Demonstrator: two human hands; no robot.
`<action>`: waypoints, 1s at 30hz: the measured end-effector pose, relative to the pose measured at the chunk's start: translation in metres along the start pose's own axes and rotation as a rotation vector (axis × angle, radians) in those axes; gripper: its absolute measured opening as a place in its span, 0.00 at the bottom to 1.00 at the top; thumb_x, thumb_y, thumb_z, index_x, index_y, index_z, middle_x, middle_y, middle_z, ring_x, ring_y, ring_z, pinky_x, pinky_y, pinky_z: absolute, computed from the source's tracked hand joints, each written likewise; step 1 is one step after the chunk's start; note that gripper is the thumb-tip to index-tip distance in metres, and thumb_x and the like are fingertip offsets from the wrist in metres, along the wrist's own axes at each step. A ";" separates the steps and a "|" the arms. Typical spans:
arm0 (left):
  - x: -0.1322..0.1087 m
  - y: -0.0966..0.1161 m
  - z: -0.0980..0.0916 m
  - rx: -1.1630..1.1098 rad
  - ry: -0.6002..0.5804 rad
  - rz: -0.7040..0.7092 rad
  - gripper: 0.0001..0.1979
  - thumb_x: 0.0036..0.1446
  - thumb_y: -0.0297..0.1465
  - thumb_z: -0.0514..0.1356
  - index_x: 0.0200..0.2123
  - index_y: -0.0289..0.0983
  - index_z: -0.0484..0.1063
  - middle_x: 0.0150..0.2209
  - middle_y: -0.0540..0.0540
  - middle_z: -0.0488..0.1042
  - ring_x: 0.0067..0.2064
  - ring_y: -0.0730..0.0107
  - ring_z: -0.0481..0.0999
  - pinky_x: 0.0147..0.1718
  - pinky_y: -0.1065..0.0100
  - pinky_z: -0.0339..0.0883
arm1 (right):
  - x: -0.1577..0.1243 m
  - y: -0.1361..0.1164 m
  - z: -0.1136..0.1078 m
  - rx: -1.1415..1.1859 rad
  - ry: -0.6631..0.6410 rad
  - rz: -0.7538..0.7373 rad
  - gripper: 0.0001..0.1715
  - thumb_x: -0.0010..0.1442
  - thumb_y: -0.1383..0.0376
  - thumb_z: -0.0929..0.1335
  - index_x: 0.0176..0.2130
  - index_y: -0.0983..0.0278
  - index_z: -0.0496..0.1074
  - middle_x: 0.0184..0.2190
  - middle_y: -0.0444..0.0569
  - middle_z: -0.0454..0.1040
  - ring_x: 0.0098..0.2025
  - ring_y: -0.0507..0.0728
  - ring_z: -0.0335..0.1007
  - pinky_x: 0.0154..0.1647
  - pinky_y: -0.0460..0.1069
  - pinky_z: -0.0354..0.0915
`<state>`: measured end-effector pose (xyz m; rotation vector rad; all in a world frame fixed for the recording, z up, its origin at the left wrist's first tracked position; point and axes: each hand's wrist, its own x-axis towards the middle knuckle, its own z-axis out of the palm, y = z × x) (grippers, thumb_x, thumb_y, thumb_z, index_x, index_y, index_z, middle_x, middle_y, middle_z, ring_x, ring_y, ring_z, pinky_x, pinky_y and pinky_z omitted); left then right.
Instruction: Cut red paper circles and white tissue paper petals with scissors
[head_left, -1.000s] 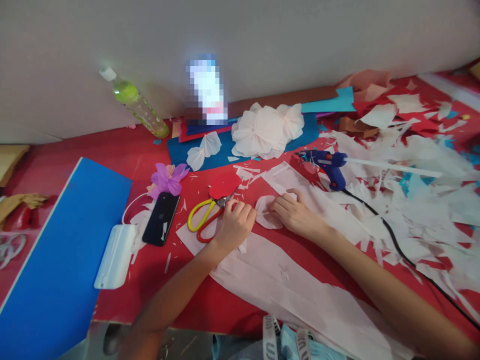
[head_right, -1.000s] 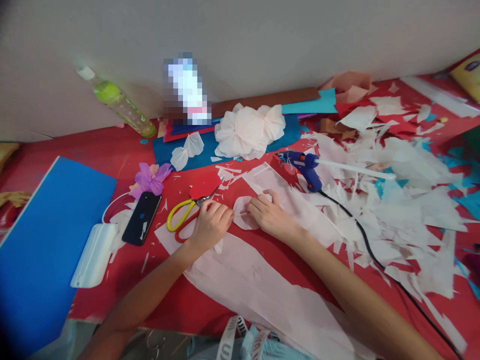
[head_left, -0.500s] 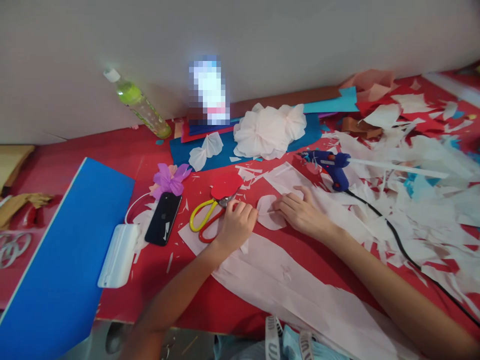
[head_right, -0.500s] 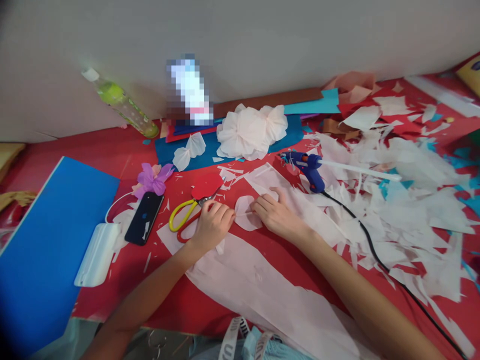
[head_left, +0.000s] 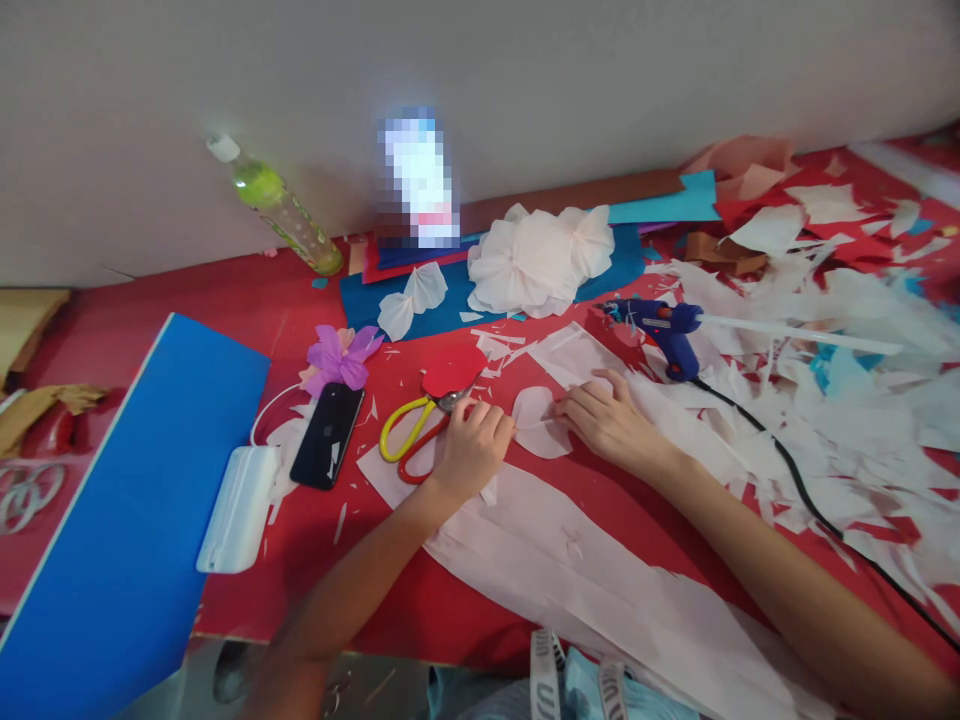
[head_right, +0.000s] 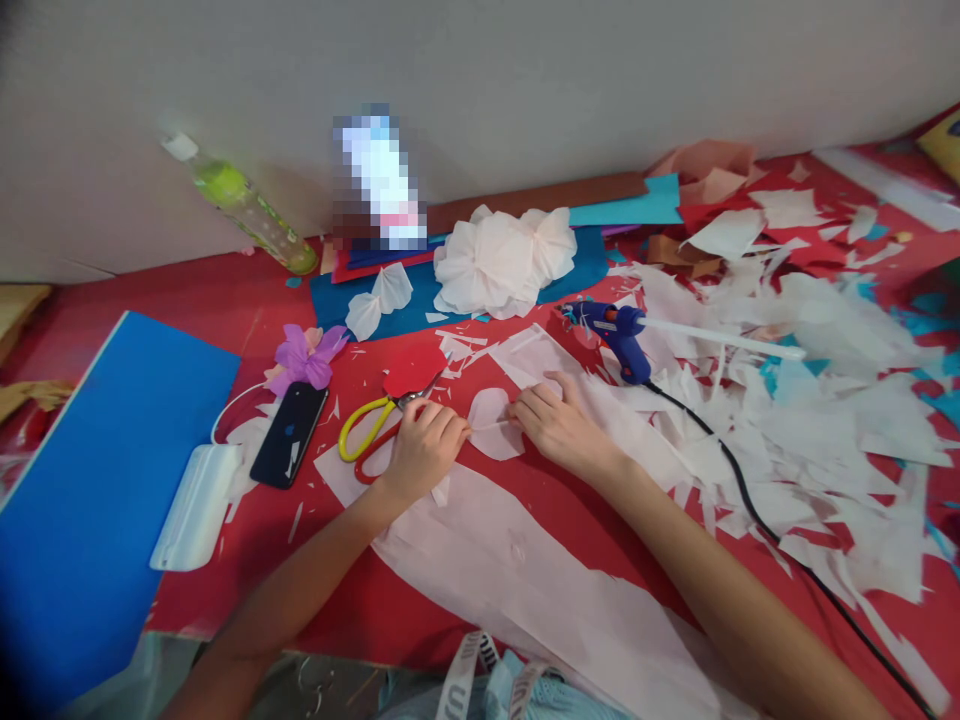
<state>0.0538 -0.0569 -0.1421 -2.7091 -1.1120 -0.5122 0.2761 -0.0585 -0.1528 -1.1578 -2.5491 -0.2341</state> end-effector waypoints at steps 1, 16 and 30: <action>0.000 0.001 0.000 -0.003 0.000 -0.013 0.08 0.60 0.27 0.52 0.27 0.36 0.66 0.25 0.49 0.67 0.33 0.66 0.65 0.41 0.60 0.58 | 0.001 -0.001 -0.001 0.004 0.021 0.018 0.13 0.64 0.68 0.58 0.34 0.65 0.70 0.30 0.48 0.72 0.34 0.55 0.62 0.54 0.57 0.49; 0.000 0.007 0.000 -0.038 0.023 -0.098 0.09 0.58 0.27 0.53 0.25 0.35 0.65 0.24 0.49 0.68 0.32 0.68 0.65 0.41 0.61 0.58 | 0.008 -0.020 0.000 0.123 0.005 -0.028 0.11 0.64 0.69 0.59 0.34 0.65 0.68 0.30 0.47 0.71 0.35 0.54 0.61 0.51 0.55 0.49; -0.003 0.002 -0.003 -0.079 -0.015 -0.059 0.07 0.57 0.25 0.53 0.28 0.36 0.69 0.26 0.48 0.69 0.33 0.67 0.65 0.41 0.60 0.57 | 0.006 -0.019 0.004 0.155 -0.029 0.001 0.12 0.64 0.70 0.58 0.33 0.65 0.68 0.31 0.47 0.71 0.35 0.54 0.61 0.51 0.56 0.46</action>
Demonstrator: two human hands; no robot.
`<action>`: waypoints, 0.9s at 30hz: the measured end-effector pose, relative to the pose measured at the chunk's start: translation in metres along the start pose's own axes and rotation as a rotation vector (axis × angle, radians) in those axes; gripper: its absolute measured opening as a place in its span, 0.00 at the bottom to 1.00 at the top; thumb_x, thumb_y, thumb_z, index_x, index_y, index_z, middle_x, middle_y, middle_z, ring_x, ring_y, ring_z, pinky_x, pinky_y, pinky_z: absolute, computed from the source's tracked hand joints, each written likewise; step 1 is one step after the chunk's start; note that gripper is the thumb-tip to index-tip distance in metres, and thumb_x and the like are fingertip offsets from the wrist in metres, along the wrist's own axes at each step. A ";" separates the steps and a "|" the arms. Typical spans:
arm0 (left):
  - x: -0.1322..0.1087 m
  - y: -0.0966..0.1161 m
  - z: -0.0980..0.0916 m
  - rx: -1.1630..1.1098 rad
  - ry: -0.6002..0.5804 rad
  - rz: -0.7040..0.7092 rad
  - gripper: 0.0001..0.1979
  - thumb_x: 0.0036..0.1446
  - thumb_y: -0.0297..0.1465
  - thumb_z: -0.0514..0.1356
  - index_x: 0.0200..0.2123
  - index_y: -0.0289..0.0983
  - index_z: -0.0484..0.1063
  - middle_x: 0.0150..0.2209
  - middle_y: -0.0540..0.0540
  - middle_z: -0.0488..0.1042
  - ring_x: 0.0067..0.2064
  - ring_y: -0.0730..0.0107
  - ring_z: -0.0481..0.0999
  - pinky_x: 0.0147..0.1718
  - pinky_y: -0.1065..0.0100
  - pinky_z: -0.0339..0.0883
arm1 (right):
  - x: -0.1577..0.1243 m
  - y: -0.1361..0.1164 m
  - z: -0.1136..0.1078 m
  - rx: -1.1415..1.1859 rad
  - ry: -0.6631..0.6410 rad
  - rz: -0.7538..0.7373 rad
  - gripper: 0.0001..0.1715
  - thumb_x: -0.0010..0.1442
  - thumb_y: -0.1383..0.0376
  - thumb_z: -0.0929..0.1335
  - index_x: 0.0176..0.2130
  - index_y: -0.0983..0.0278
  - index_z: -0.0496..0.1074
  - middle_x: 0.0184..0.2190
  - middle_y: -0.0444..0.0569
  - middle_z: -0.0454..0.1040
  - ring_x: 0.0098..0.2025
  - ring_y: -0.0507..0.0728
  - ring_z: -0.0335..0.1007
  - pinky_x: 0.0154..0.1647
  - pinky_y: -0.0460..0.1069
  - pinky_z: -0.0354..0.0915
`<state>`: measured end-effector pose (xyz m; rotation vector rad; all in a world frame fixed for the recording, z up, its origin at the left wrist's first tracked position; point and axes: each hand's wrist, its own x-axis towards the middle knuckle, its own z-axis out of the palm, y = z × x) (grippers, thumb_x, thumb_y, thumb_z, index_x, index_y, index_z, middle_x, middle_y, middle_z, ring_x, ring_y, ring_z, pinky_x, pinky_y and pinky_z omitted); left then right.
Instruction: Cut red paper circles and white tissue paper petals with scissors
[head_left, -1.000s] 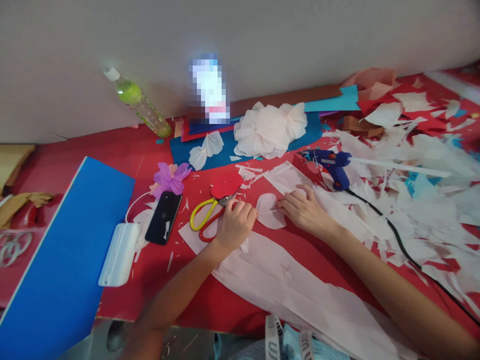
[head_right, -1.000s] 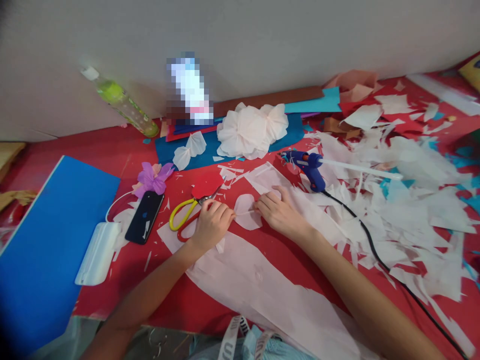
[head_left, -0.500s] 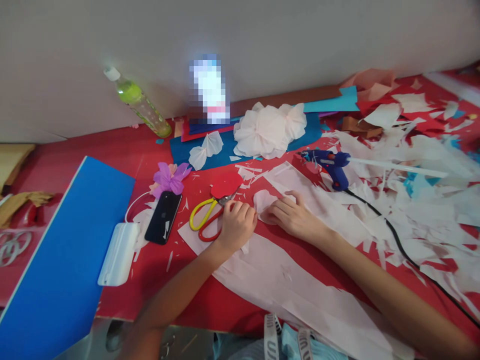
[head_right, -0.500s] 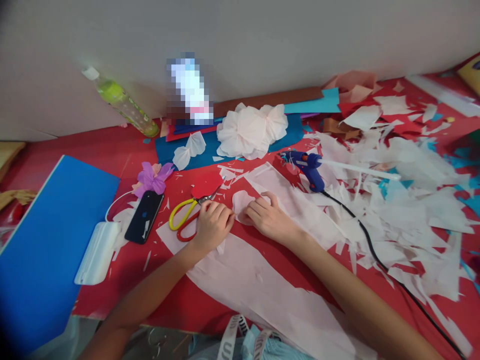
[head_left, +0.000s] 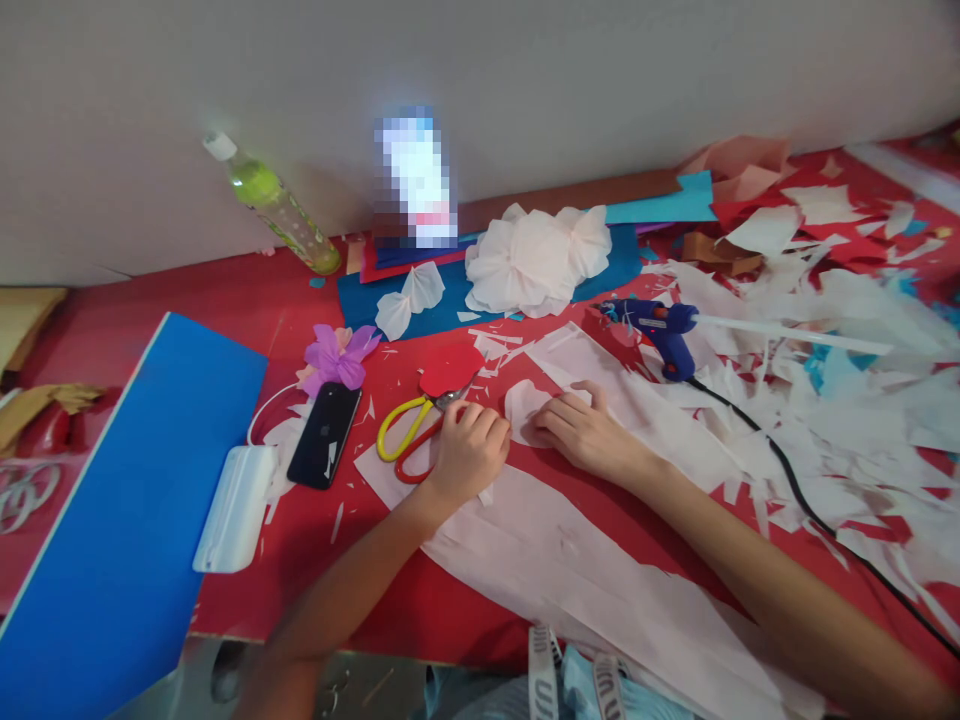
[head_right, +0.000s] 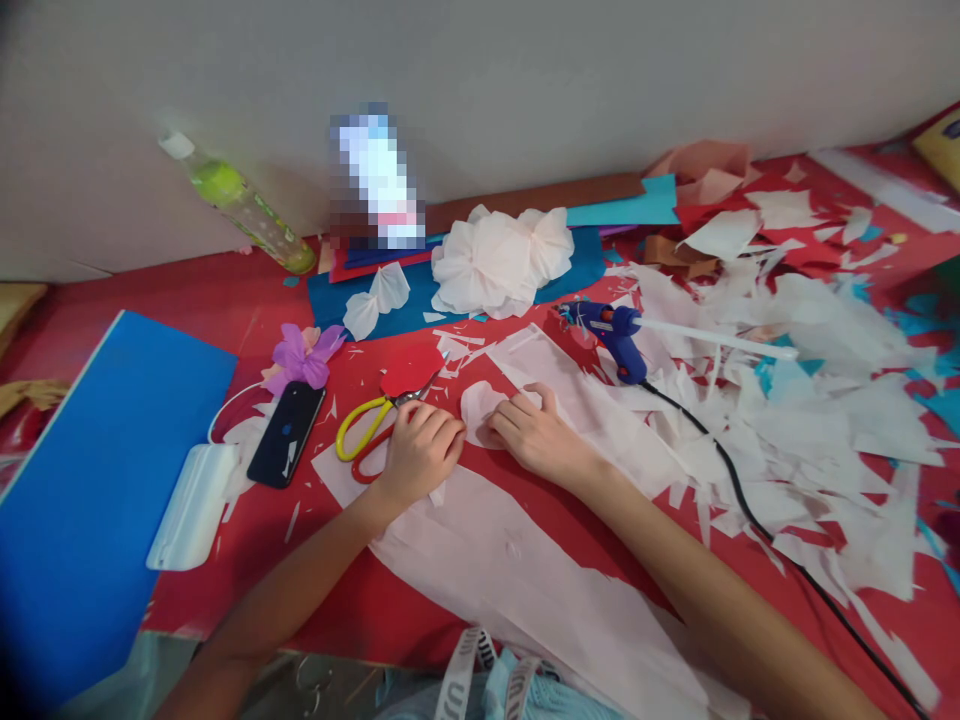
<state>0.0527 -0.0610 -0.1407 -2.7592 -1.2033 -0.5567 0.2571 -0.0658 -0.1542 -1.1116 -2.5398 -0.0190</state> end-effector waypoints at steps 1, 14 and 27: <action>0.000 -0.001 0.000 -0.004 -0.006 0.006 0.08 0.57 0.25 0.53 0.28 0.36 0.69 0.26 0.48 0.69 0.34 0.67 0.65 0.41 0.61 0.57 | 0.000 0.000 0.000 0.001 0.002 0.000 0.12 0.64 0.70 0.58 0.33 0.65 0.68 0.31 0.47 0.71 0.35 0.53 0.61 0.51 0.56 0.46; 0.001 0.000 -0.001 0.055 -0.014 0.061 0.10 0.59 0.24 0.51 0.27 0.36 0.67 0.25 0.48 0.68 0.32 0.68 0.65 0.42 0.60 0.57 | 0.002 -0.002 -0.001 -0.033 -0.049 -0.008 0.15 0.64 0.72 0.56 0.30 0.66 0.65 0.29 0.48 0.67 0.33 0.54 0.59 0.50 0.55 0.48; -0.001 0.001 0.001 0.111 -0.002 0.074 0.08 0.58 0.23 0.52 0.28 0.35 0.67 0.25 0.48 0.67 0.33 0.67 0.65 0.42 0.60 0.58 | 0.001 -0.002 -0.010 -0.099 -0.050 -0.019 0.14 0.65 0.72 0.56 0.34 0.66 0.67 0.32 0.48 0.70 0.35 0.55 0.61 0.54 0.58 0.44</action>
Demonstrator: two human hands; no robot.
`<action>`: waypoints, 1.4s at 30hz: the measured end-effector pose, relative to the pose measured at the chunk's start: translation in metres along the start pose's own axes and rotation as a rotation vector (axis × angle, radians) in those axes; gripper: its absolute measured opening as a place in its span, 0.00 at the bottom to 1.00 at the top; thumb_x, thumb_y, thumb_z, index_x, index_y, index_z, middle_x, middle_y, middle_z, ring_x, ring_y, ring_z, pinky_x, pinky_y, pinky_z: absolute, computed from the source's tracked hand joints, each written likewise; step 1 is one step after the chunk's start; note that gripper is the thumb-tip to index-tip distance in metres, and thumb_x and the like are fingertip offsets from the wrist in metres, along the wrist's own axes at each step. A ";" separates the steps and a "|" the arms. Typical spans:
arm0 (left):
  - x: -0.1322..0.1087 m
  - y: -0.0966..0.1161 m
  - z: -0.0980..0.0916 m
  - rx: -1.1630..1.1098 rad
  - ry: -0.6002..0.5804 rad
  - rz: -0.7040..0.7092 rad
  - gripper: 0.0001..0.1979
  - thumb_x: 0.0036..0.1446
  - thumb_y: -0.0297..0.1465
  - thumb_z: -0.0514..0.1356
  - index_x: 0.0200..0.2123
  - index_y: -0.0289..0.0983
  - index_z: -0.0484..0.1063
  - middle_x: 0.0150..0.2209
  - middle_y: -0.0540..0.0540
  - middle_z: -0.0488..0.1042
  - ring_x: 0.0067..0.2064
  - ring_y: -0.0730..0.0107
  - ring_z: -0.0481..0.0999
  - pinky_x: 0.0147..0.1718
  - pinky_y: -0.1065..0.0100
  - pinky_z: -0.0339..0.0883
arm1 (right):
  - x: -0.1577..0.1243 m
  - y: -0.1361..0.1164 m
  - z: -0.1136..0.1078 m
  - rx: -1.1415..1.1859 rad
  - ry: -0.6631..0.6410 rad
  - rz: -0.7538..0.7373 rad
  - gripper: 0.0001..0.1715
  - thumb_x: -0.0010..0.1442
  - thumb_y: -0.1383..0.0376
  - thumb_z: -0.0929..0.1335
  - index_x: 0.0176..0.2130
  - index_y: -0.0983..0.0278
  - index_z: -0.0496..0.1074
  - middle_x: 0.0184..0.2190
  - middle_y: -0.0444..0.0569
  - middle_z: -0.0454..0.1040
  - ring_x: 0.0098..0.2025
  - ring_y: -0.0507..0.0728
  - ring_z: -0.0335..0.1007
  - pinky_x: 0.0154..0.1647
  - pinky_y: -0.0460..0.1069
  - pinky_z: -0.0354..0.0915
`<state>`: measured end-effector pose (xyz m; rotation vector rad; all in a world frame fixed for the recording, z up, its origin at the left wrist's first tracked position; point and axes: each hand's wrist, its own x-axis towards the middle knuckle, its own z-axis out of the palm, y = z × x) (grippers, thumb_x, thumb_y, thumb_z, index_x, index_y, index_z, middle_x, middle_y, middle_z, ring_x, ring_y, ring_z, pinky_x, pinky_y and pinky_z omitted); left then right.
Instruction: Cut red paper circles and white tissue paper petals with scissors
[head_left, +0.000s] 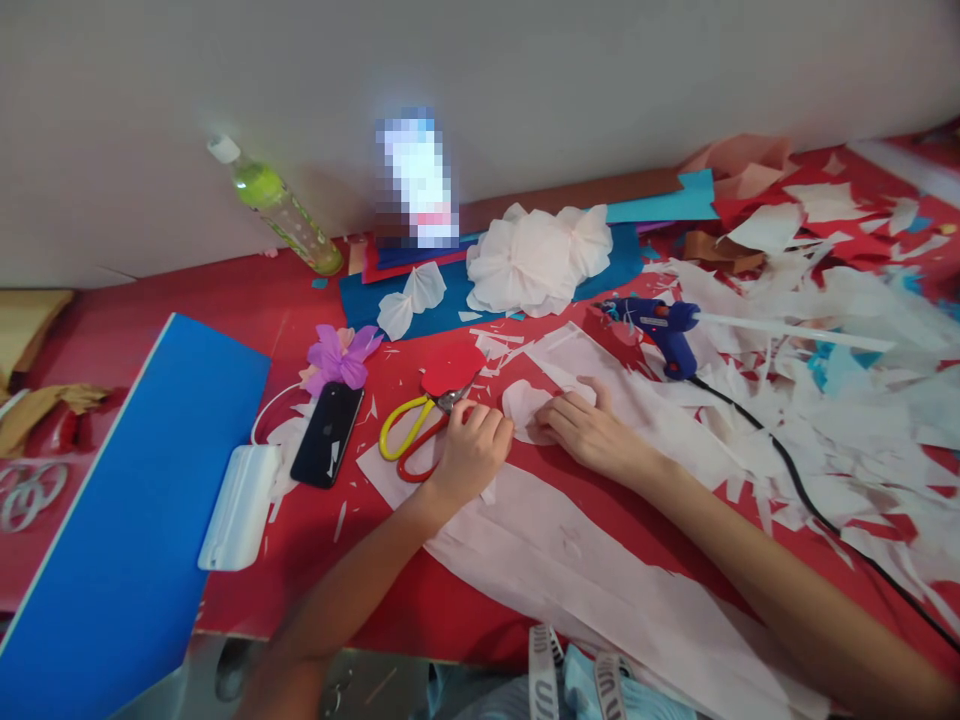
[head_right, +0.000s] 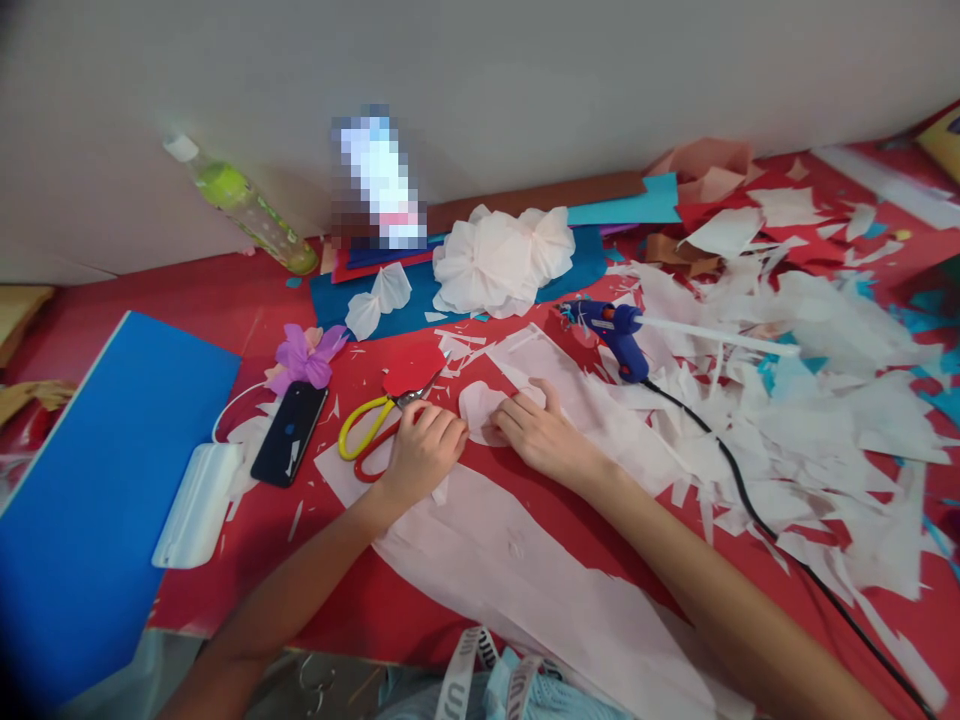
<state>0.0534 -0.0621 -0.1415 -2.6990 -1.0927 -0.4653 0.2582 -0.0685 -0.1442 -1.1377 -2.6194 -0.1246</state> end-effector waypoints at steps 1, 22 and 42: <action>0.000 0.000 0.000 -0.003 0.001 -0.001 0.08 0.58 0.23 0.51 0.28 0.35 0.67 0.25 0.48 0.67 0.32 0.67 0.65 0.42 0.60 0.58 | 0.000 0.000 -0.001 -0.005 0.004 0.000 0.14 0.65 0.72 0.56 0.34 0.66 0.67 0.32 0.48 0.71 0.36 0.55 0.61 0.54 0.58 0.44; 0.001 0.000 0.001 -0.014 0.027 -0.023 0.08 0.58 0.24 0.52 0.27 0.35 0.67 0.25 0.49 0.67 0.32 0.68 0.65 0.43 0.60 0.58 | -0.003 0.005 0.002 0.002 0.003 0.023 0.15 0.64 0.73 0.56 0.34 0.66 0.68 0.32 0.48 0.71 0.37 0.55 0.62 0.57 0.59 0.43; 0.001 0.001 0.001 -0.021 0.045 -0.036 0.08 0.58 0.25 0.52 0.27 0.35 0.67 0.24 0.49 0.67 0.32 0.69 0.65 0.44 0.61 0.58 | -0.012 0.015 0.002 -0.030 0.078 -0.041 0.14 0.64 0.71 0.58 0.34 0.66 0.69 0.30 0.48 0.72 0.36 0.55 0.62 0.56 0.61 0.44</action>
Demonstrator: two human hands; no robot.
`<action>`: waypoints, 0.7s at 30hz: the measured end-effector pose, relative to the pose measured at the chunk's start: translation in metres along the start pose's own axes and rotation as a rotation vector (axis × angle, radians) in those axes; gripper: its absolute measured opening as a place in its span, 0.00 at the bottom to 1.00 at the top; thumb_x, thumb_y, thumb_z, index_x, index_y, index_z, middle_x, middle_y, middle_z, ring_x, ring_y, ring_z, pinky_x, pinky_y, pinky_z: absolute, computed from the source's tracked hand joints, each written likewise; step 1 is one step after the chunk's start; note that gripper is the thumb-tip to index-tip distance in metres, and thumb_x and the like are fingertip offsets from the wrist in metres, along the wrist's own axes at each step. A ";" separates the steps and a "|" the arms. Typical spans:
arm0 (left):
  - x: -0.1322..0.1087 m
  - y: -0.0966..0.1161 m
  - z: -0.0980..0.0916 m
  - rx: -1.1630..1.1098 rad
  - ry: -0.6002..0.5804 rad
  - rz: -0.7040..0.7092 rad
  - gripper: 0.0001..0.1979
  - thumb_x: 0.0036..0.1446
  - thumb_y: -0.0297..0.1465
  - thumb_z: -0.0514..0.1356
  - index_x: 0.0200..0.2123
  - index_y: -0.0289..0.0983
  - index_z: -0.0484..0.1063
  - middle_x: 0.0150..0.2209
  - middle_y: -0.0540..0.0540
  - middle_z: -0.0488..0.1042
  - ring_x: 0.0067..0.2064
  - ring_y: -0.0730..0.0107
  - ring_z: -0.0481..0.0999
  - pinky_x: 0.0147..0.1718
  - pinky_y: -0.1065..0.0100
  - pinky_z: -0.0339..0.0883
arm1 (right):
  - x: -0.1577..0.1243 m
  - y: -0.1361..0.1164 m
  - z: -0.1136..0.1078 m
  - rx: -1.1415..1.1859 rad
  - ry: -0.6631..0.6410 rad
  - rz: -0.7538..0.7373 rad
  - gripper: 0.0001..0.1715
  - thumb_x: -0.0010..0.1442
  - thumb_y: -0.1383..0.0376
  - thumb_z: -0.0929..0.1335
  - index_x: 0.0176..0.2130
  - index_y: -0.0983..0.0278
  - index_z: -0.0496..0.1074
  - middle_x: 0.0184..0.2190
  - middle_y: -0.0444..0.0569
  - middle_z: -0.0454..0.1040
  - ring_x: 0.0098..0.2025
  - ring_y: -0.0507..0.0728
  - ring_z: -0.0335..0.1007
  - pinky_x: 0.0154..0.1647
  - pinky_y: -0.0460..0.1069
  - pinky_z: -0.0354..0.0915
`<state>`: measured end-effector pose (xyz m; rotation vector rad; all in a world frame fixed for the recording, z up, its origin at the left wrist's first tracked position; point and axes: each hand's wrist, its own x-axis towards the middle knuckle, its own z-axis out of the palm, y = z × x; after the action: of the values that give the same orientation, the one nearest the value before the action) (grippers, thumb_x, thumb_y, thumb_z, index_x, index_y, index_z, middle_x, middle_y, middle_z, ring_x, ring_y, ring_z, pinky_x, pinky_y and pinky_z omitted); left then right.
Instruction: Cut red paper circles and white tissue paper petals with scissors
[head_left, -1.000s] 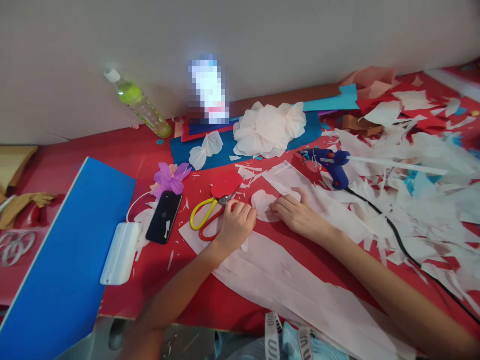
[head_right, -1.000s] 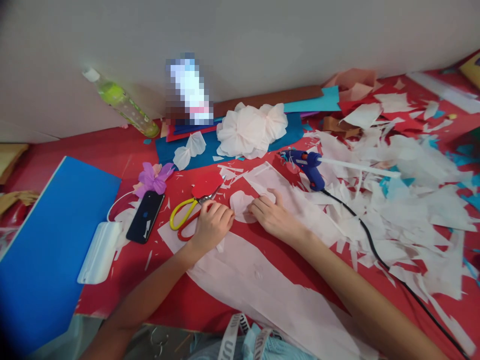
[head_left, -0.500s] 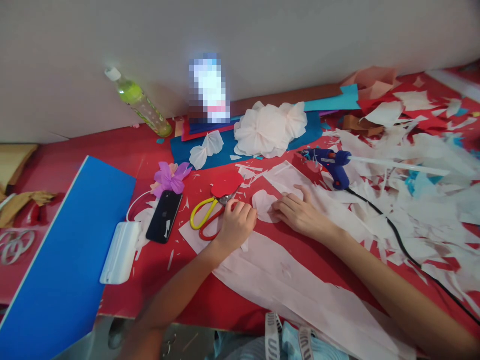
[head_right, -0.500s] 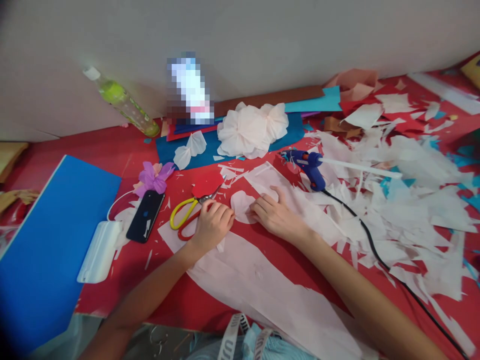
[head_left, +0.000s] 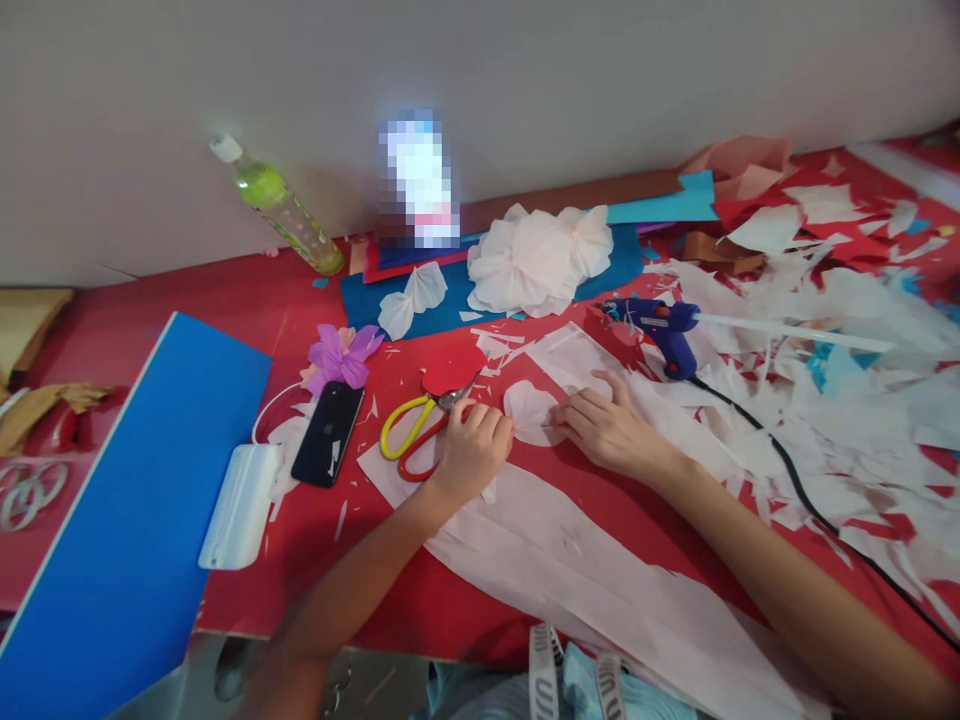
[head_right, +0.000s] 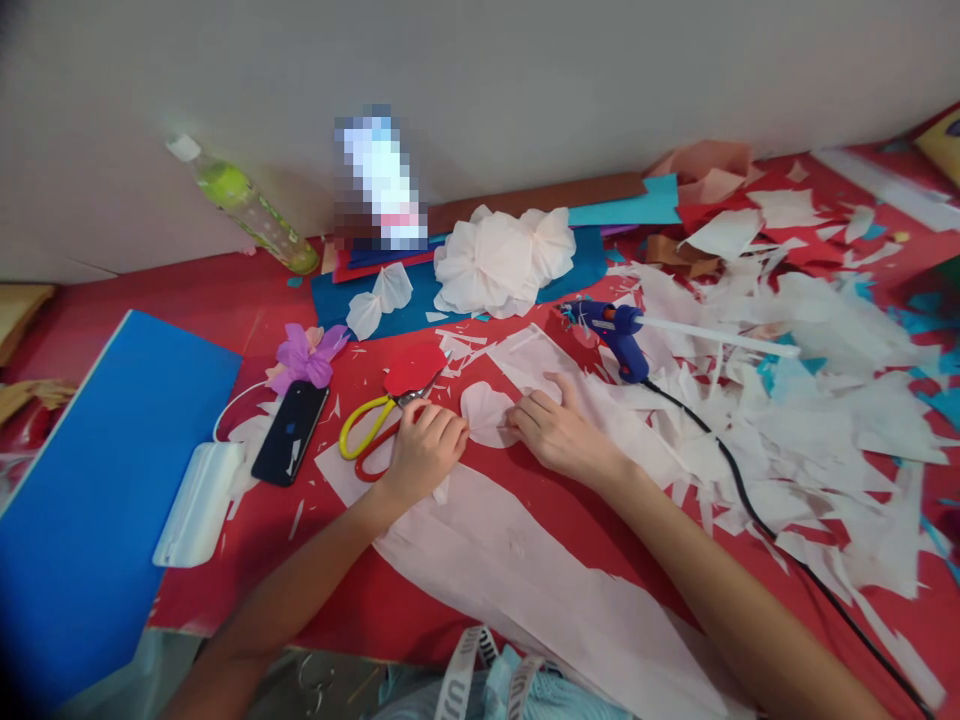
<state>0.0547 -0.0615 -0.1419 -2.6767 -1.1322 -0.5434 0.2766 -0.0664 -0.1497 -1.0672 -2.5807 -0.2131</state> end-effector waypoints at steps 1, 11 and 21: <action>0.000 0.000 0.000 0.001 0.001 0.000 0.08 0.58 0.25 0.52 0.27 0.35 0.67 0.24 0.49 0.67 0.32 0.69 0.65 0.44 0.61 0.58 | 0.000 0.000 0.001 0.010 0.002 0.007 0.13 0.64 0.70 0.58 0.33 0.66 0.69 0.30 0.47 0.72 0.36 0.54 0.62 0.56 0.61 0.43; -0.001 0.005 -0.003 -0.047 -0.034 -0.108 0.08 0.57 0.25 0.55 0.25 0.36 0.65 0.24 0.49 0.68 0.31 0.68 0.66 0.41 0.61 0.57 | 0.002 -0.002 -0.002 0.065 0.131 0.182 0.09 0.63 0.69 0.60 0.32 0.65 0.67 0.27 0.45 0.73 0.31 0.52 0.63 0.51 0.56 0.46; -0.003 0.008 -0.002 -0.130 -0.081 -0.219 0.06 0.55 0.27 0.58 0.27 0.38 0.64 0.26 0.50 0.70 0.33 0.67 0.67 0.40 0.62 0.57 | 0.010 -0.020 0.005 0.185 0.009 0.126 0.11 0.65 0.66 0.59 0.35 0.64 0.68 0.31 0.46 0.73 0.34 0.52 0.64 0.44 0.53 0.47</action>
<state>0.0583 -0.0699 -0.1414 -2.7213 -1.4734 -0.5656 0.2550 -0.0726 -0.1515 -1.1507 -2.4576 0.0499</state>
